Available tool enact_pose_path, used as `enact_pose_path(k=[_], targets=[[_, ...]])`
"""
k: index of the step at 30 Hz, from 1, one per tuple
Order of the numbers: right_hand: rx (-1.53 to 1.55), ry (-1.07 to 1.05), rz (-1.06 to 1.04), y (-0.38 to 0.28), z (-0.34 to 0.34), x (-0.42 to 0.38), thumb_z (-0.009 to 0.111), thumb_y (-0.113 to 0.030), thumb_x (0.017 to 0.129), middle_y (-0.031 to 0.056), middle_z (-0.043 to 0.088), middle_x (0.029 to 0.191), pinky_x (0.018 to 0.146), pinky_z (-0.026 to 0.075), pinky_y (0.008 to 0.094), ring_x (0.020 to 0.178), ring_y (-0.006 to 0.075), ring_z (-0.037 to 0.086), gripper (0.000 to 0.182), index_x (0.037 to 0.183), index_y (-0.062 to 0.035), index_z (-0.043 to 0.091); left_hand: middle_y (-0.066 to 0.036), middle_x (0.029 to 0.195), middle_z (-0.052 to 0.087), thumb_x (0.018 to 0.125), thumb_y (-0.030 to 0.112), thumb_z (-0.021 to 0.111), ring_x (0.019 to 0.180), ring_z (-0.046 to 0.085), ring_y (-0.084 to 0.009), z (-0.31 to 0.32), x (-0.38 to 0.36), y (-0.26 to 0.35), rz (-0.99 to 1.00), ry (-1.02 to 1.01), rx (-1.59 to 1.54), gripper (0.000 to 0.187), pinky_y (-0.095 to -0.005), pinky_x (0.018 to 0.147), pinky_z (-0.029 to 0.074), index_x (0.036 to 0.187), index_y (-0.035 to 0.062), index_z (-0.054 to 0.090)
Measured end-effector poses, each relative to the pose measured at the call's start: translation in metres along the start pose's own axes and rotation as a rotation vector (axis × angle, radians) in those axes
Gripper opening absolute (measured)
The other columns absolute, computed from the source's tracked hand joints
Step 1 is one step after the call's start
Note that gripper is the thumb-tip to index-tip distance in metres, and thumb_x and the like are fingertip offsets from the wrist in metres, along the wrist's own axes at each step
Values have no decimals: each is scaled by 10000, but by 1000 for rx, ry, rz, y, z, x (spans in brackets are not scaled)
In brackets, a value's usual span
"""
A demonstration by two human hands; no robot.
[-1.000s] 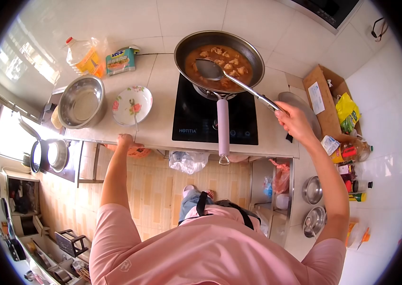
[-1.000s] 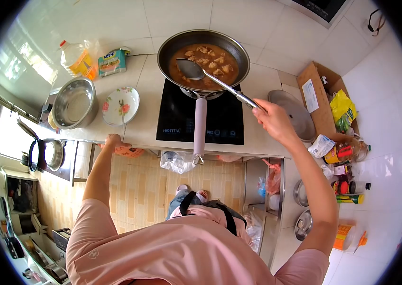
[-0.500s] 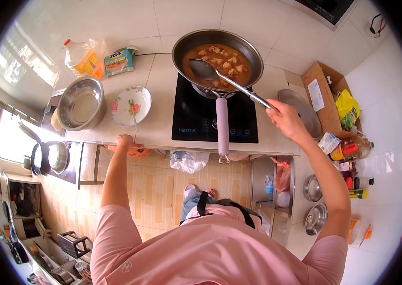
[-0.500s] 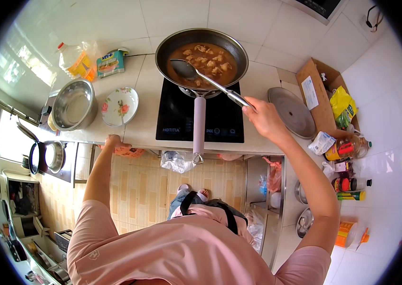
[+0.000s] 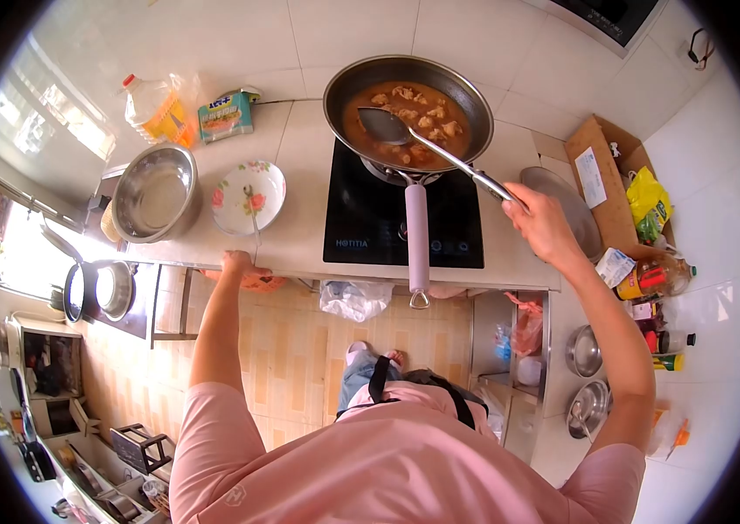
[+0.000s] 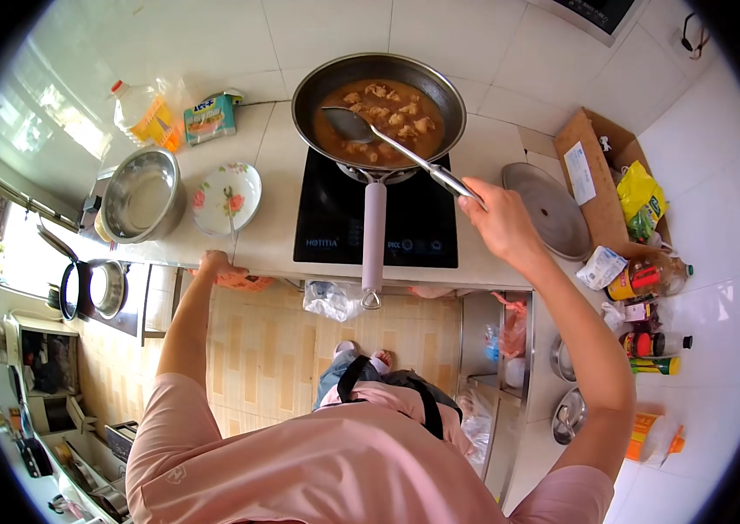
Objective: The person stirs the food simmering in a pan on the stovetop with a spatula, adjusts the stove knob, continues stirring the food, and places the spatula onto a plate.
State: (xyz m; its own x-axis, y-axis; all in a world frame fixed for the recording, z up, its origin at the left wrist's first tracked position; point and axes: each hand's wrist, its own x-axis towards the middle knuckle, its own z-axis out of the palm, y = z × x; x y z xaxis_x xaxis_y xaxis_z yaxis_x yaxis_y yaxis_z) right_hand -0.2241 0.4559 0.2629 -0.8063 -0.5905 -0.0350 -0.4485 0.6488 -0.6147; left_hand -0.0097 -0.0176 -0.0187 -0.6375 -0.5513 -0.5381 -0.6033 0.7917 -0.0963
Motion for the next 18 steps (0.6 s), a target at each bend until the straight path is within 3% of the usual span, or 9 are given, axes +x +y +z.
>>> enact_pose_path(k=[1,2,13,16,17,18], targets=[[5,15,-13,-1,1,0,502,-159,847,97,443,526,503,372,335,471,212,437,154,918,-23,520,-86,629,626,534,630,703,467,600,-201,-1,-2,1,9,26,6,720,-283,550,513,791,-39,639],[17,8,-8,-1,1,0,501,-160,848,100,444,528,503,372,338,472,218,436,154,915,-22,518,-91,621,623,533,633,702,468,601,-202,-2,-4,2,13,35,10,725,-282,546,512,787,-43,638],[-44,-43,-8,-7,7,-5,499,-162,849,179,489,592,553,367,410,570,374,461,158,870,-6,494,-118,583,621,547,692,640,593,639,-213,-11,-14,5,26,8,48,758,-337,675,511,773,-31,645],[-32,-49,-47,5,13,-1,488,-178,861,124,484,554,480,359,377,512,285,478,164,824,-19,497,-123,575,619,553,697,629,636,645,-216,-18,-20,10,6,-30,47,769,-347,695,509,790,-34,645],[71,-123,80,6,11,1,479,-192,873,83,464,562,434,319,319,481,203,426,163,844,-33,500,-122,574,619,556,696,628,642,646,-215,-16,-16,9,7,-29,55,767,-349,698,509,792,-34,644],[174,-196,206,3,5,2,469,-205,886,42,445,569,387,278,262,449,121,373,163,864,-47,502,-129,674,603,543,701,631,727,612,-233,-18,-17,9,-2,-51,47,793,-349,737,487,842,-33,631]])
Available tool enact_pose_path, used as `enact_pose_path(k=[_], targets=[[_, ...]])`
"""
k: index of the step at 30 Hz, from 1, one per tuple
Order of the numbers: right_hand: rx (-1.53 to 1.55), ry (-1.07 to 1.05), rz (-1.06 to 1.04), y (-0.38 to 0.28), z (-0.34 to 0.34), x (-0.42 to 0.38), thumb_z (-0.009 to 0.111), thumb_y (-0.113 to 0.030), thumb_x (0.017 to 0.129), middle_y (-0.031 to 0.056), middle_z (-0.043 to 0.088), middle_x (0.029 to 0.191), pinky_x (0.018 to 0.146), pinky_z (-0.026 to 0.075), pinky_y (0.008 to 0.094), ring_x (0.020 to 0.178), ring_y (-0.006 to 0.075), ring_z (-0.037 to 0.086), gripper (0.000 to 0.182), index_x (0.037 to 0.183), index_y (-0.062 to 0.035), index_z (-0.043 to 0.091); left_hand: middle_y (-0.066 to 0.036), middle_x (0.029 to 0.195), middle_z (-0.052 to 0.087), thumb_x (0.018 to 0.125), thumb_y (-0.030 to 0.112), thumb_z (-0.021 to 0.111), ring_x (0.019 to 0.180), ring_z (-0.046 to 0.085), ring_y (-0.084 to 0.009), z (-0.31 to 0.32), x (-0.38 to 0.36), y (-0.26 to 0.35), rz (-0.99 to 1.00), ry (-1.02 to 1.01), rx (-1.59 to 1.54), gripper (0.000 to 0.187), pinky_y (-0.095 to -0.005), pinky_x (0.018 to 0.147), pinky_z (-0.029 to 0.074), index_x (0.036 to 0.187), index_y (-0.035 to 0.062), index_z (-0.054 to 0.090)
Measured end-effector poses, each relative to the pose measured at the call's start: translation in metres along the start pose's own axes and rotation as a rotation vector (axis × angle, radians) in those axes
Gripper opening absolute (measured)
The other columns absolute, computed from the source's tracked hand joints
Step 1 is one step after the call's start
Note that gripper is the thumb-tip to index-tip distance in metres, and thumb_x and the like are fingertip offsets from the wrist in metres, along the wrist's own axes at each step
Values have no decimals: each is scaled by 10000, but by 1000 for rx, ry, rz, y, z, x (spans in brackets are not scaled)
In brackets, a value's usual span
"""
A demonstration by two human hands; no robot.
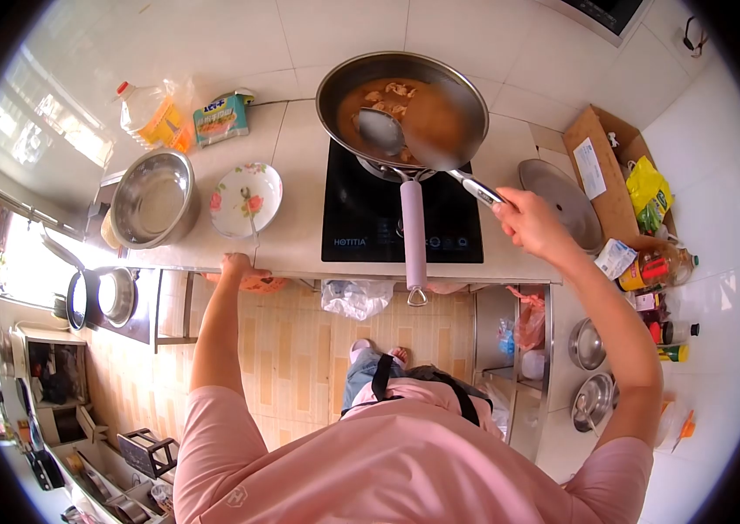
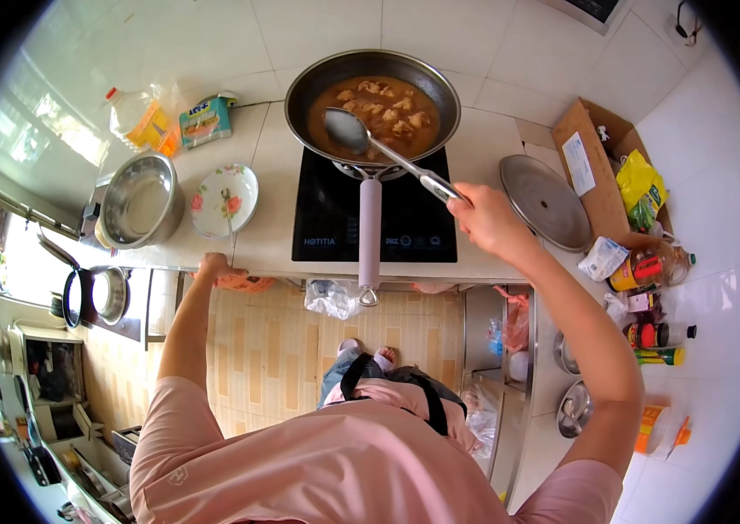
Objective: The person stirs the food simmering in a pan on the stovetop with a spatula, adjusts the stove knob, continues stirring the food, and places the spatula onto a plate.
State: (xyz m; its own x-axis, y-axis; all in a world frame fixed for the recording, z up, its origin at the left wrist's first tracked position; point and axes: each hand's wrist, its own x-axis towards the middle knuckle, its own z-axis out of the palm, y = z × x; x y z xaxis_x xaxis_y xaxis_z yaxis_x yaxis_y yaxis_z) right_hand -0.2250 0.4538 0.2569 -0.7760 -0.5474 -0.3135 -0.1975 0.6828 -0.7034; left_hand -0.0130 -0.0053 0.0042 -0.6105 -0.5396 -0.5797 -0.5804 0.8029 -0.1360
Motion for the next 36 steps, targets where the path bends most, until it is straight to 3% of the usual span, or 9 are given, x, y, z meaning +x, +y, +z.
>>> enact_pose_path(k=[1,4,8,13,17,20,26,29,36], targets=[[108,-74,123,-3,-4,0,460,-219,898,1,426,577,341,237,204,417,39,321,164,884,-62,504,-137,773,588,530,707,634,813,579,-251,-2,-1,1,-8,-23,-8,823,-349,777,466,892,-32,619],[436,-187,253,1,-19,-2,432,-235,913,-15,409,611,338,154,163,427,5,256,165,855,-89,484,-170,1174,525,474,733,645,1145,443,-321,-5,-1,2,-43,-108,-55,983,-346,927,380,1089,-30,566],[614,-335,262,13,-27,-1,418,-234,916,-17,418,629,332,155,144,424,-20,241,195,990,-80,513,-171,1177,523,469,736,646,1145,443,-316,-1,6,0,-62,-124,-43,992,-346,926,381,1092,-32,563],[714,-318,267,23,-15,1,426,-242,914,-22,418,630,334,159,141,423,-21,245,221,1034,-77,510,-113,612,622,551,672,662,488,616,-212,17,19,-9,25,53,-8,744,-315,561,512,726,-51,622],[584,-172,187,21,-10,0,433,-242,911,-9,438,634,340,198,159,434,5,305,179,872,-81,501,-113,614,619,549,662,672,454,604,-213,20,21,-11,43,62,-22,731,-299,532,505,699,-51,616],[373,-48,153,18,-6,6,436,-233,905,-8,437,582,362,263,211,432,46,358,168,872,-78,495,-114,612,619,548,659,675,454,604,-214,17,18,-9,37,52,-22,726,-298,533,505,695,-50,618],[-271,272,-302,10,12,20,454,-180,879,173,516,599,523,385,422,535,336,521,168,907,-15,474,-116,612,621,556,661,667,469,611,-213,13,14,-7,35,38,-19,730,-298,559,511,706,-52,622],[-284,270,-304,-3,15,21,456,-170,878,219,523,638,558,377,468,614,410,512,167,909,-6,475,-121,623,628,561,664,660,491,620,-212,14,16,-7,21,37,-6,739,-298,583,514,722,-57,626],[-409,270,-369,-8,19,31,455,-141,874,236,534,644,555,382,474,622,412,526,155,917,6,473,-131,718,619,546,672,661,604,598,-228,15,16,-8,37,59,6,766,-305,648,494,786,-55,622]])
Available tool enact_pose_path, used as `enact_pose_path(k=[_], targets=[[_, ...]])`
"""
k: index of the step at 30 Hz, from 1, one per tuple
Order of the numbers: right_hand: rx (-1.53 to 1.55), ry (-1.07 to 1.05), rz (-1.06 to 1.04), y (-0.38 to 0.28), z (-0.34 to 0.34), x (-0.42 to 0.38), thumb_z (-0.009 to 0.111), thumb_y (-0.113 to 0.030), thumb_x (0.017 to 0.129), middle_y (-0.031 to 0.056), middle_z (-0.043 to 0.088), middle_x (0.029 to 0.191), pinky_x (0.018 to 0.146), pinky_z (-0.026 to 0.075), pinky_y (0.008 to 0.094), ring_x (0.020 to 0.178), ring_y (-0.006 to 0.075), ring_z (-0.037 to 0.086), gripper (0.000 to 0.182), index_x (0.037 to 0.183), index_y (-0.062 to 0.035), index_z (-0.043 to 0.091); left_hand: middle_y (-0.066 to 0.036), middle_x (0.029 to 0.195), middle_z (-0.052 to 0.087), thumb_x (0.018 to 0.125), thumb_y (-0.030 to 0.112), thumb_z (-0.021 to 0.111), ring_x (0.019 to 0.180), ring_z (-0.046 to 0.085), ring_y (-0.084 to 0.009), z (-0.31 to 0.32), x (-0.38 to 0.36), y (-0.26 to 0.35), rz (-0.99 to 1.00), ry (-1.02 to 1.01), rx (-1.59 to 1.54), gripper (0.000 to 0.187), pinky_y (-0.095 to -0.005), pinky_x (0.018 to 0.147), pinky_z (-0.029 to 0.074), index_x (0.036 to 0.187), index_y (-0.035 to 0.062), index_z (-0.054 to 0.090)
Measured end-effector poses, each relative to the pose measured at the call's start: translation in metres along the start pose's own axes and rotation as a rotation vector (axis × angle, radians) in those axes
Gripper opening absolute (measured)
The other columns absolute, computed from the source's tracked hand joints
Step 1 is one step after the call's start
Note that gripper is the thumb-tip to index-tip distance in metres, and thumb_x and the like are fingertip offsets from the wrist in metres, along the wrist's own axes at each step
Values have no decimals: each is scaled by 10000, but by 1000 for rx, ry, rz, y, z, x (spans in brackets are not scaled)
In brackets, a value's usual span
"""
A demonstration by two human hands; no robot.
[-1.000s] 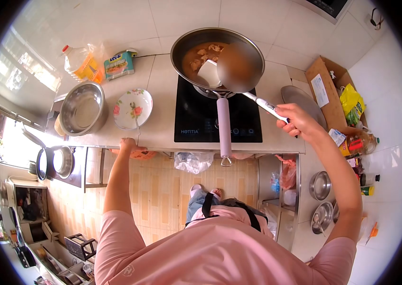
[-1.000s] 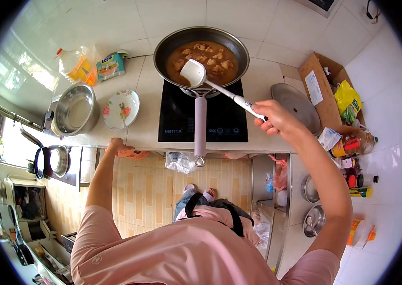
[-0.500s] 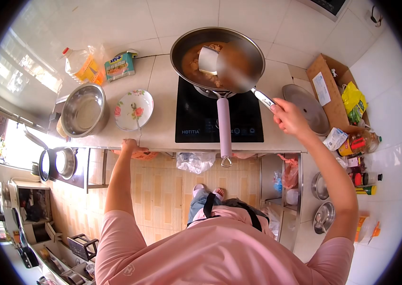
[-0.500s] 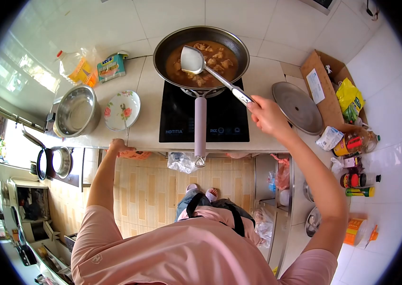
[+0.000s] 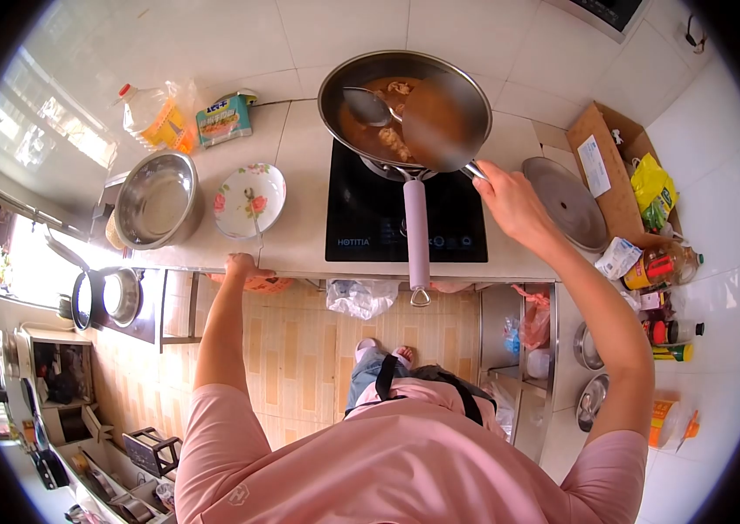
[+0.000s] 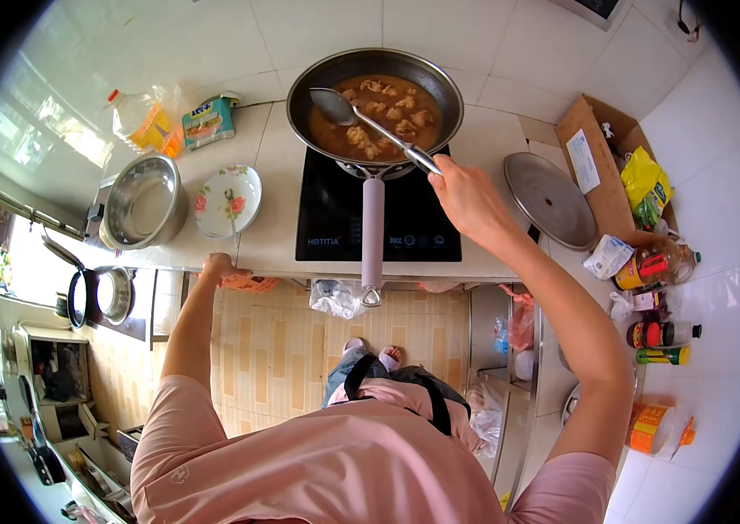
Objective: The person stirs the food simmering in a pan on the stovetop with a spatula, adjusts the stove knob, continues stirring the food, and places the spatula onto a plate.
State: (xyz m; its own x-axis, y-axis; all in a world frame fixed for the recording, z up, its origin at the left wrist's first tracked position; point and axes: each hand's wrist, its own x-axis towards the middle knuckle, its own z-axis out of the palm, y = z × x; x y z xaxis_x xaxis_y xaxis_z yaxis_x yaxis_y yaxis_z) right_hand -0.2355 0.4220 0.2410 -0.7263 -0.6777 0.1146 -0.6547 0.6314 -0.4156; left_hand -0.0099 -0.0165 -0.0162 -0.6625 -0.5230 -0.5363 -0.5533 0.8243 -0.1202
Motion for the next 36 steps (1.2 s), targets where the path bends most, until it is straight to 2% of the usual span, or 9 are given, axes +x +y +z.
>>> enact_pose_path(k=[1,2,4,8,11,19,29,32,36], targets=[[-4,-6,-15,1,2,1,456,-138,873,241,536,648,554,384,476,622,416,527,154,916,9,472,-136,798,606,532,680,662,703,571,-246,-2,-2,1,-16,-28,-14,788,-314,699,473,837,-45,617],[-8,-12,-30,1,4,1,456,-135,872,245,538,653,552,385,477,623,420,527,153,916,11,471,-147,962,581,505,699,660,908,520,-282,-5,-2,2,-51,-94,-44,847,-333,808,430,942,-25,608],[-27,-33,-32,-3,5,2,458,-136,872,254,543,664,552,387,481,633,428,527,156,918,13,468,-158,1127,554,478,718,657,1113,467,-317,-7,-1,3,-80,-159,-75,921,-352,916,388,1047,-4,598],[44,-26,18,-14,-4,0,461,-138,872,260,547,673,557,390,487,650,440,528,159,908,16,463,-157,1135,550,480,717,656,1120,461,-315,-9,-3,3,-63,-141,-91,922,-351,916,387,1053,-4,596],[18,105,-17,-8,-2,6,461,-135,871,257,539,653,558,387,488,647,442,524,155,890,19,460,-161,1140,547,476,715,658,1121,460,-316,-10,-7,6,-78,-143,-88,936,-350,917,386,1061,-12,589],[2,31,16,-6,3,25,462,-160,867,256,546,656,580,400,494,647,436,533,188,860,28,477,-187,1147,538,442,727,665,1118,463,-327,-13,-5,5,-86,-160,-78,1007,-350,918,387,1077,-48,563],[-31,16,-9,-17,5,27,459,-158,867,261,554,654,611,419,493,665,429,554,202,857,40,495,-185,1148,537,428,732,668,1125,460,-324,3,8,-2,-85,-137,-94,1021,-356,919,387,1077,-48,561],[15,23,54,-20,-2,25,463,-152,866,254,556,659,607,416,488,668,425,551,190,863,36,494,-176,1154,535,440,727,667,1128,458,-318,1,8,-3,-73,-117,-97,1002,-351,925,381,1075,-42,566],[-5,81,29,-16,-17,15,476,-149,863,242,549,666,591,406,480,668,421,541,168,877,18,492,-157,1154,540,471,721,657,1122,465,-301,-8,-1,4,-83,-165,-65,961,-340,923,380,1073,-25,576]])
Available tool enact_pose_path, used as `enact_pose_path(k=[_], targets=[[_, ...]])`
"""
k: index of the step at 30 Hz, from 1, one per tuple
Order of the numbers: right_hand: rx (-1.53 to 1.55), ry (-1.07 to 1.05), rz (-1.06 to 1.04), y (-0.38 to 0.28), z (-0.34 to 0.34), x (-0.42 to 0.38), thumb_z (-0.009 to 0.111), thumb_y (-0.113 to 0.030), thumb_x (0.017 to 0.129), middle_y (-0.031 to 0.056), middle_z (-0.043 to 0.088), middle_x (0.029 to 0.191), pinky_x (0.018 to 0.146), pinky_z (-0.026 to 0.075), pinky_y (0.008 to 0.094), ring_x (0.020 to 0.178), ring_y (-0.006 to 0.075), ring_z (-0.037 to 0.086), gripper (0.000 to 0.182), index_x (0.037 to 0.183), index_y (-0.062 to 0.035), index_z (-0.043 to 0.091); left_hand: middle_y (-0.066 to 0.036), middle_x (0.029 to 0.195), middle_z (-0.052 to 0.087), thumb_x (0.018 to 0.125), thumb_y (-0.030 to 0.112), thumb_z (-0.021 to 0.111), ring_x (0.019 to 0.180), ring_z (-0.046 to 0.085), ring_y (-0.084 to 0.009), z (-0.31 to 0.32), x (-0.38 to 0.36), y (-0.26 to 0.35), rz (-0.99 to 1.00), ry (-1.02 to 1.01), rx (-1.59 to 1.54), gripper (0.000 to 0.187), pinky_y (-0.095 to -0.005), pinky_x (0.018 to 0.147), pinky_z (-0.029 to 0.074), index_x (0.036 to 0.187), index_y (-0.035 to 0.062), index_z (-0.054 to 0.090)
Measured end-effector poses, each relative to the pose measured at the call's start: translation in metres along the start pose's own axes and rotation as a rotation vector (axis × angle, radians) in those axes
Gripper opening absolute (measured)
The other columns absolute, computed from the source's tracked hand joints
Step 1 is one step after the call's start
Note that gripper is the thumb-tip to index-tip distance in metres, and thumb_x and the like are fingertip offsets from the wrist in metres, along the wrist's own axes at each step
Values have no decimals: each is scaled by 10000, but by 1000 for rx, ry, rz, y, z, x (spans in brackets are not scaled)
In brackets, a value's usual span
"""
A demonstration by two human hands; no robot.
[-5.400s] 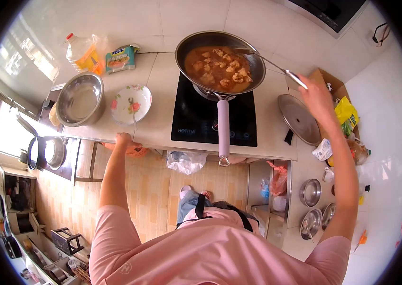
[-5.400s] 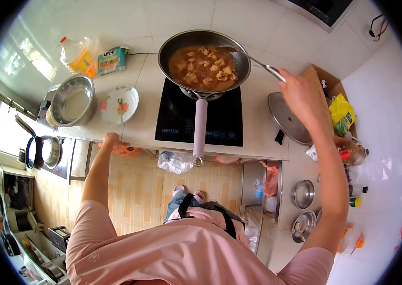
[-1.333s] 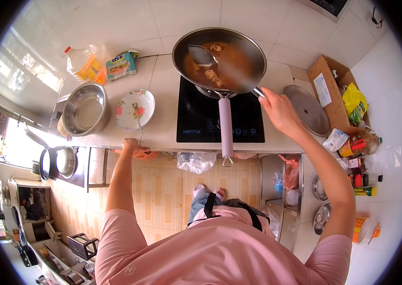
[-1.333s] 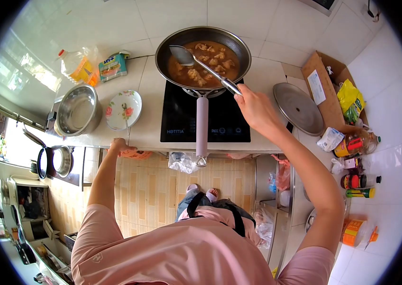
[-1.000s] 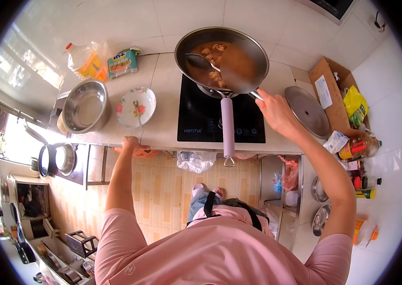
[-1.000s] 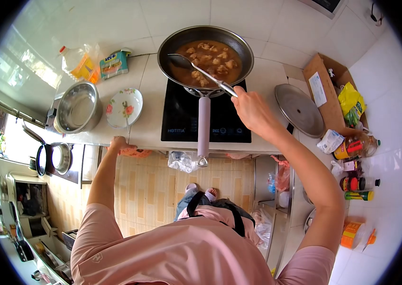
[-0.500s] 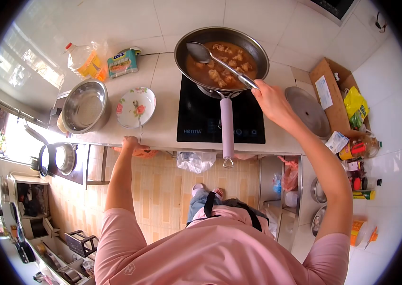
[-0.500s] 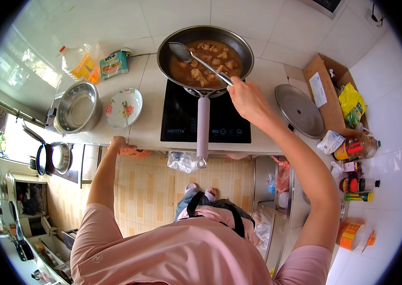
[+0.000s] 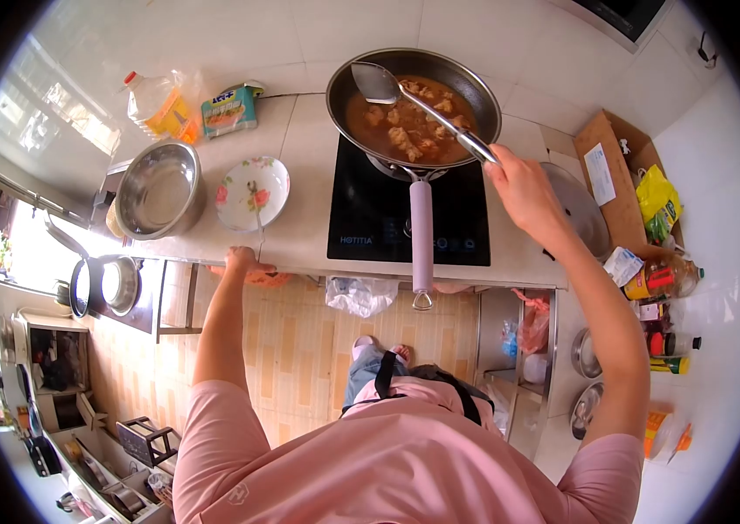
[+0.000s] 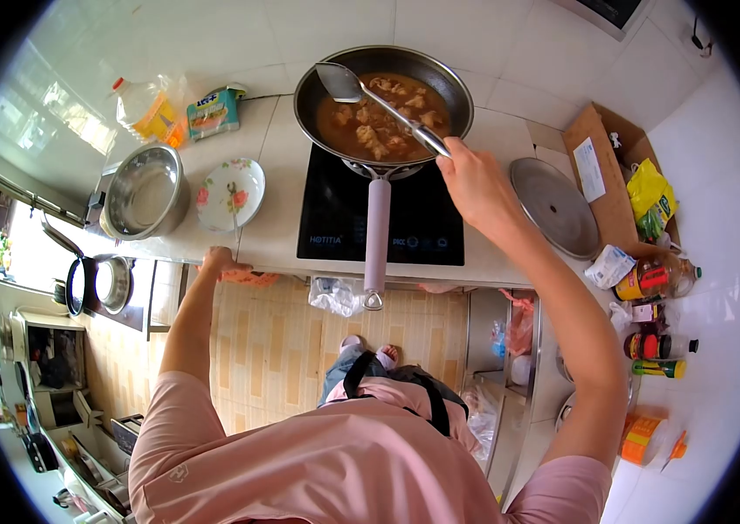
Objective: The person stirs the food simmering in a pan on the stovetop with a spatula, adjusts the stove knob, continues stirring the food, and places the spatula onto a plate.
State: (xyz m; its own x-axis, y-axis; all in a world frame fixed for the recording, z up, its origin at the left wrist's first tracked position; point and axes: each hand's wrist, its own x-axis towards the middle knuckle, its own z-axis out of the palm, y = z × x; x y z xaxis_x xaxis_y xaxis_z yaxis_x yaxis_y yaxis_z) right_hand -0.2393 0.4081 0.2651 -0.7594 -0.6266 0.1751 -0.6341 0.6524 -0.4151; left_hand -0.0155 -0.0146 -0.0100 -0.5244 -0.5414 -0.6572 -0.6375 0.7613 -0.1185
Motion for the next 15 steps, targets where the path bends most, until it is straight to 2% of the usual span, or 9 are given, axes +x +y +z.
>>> enact_pose_path(k=[15], targets=[[-75,-57,36,17,-53,-58,512,-115,832,216,515,616,529,387,443,593,391,525,142,940,-24,514,-143,1147,547,475,702,673,1118,468,-295,-3,-5,4,-22,16,-20,944,-330,917,391,1085,-11,574]])
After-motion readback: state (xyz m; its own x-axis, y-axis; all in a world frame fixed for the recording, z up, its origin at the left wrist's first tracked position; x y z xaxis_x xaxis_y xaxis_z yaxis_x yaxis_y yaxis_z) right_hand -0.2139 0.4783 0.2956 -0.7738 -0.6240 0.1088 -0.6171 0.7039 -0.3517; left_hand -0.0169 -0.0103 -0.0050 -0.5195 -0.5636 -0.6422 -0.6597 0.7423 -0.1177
